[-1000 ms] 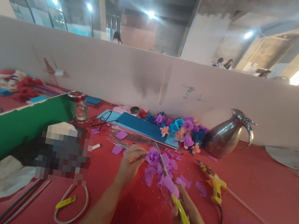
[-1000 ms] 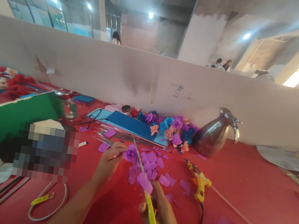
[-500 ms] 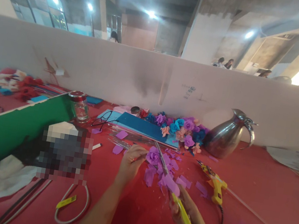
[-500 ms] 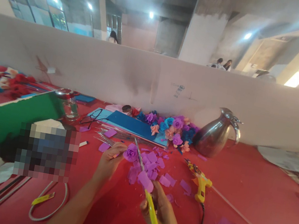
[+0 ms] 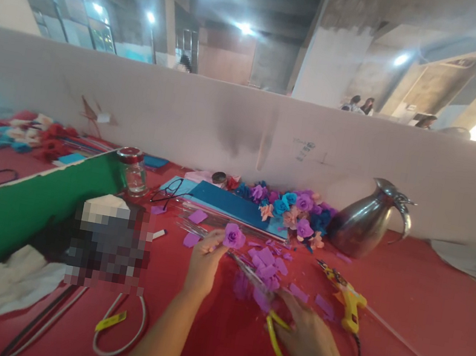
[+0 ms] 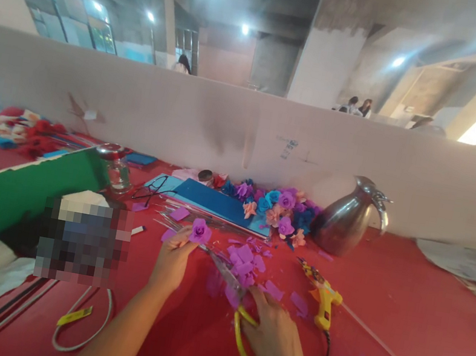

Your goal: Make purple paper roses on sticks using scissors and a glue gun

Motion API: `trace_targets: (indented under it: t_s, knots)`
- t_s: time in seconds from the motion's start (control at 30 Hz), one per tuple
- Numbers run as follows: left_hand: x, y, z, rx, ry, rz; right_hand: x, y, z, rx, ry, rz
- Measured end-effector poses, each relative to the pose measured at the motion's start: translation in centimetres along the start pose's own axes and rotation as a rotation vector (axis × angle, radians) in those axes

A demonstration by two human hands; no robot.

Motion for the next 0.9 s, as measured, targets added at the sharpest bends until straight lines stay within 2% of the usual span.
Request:
trace_targets:
  t_s: [0.1,0.17,0.3,0.37,0.47,0.57,0.67,0.77,0.9]
  knots:
    - [-0.1,-0.1,-0.1,0.015,0.048,-0.014,0.1,-0.4,0.2,-0.034,0.146,-0.097]
    - [-0.2,-0.1,-0.2,0.026,0.028,-0.031,-0.1,-0.6,-0.3,-0.038,0.25,-0.105]
    - [-0.9,-0.2,-0.3,0.065,0.032,-0.085,-2.1,-1.5,-3.0,0.091,0.339,-0.076]
    - [-1.5,-0.2,-0.2,0.071,0.075,-0.122,-3.7,-2.6,-4.1,0.16,0.203,-0.079]
    - [-2.1,-0.2,-0.2,0.108,0.141,-0.177,-6.0,-4.7,-4.5,0.26,-0.119,-0.096]
    - [-2.0,0.1,0.1,0.1,0.174,-0.208,-7.8,-6.4,-3.6,0.405,-0.532,-0.128]
    - [-1.5,0.4,0.7,0.05,0.191,-0.244,-8.6,-7.2,-1.9,0.474,-0.903,-0.08]
    - [-1.2,0.6,1.1,0.028,0.192,-0.27,-8.7,-7.4,-0.7,0.501,-1.075,-0.019]
    - [-1.3,0.7,1.5,0.012,0.211,-0.297,-8.2,-7.4,0.1,0.522,-1.167,0.01]
Point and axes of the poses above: each hand's wrist, its own y-axis away from the middle knuckle, its own z-axis out of the palm, x = y × z, the point moved 5 cm from there along -y, towards the middle knuckle, and after that the axes turned 13 degrees about -z, right-handed, at the moved point
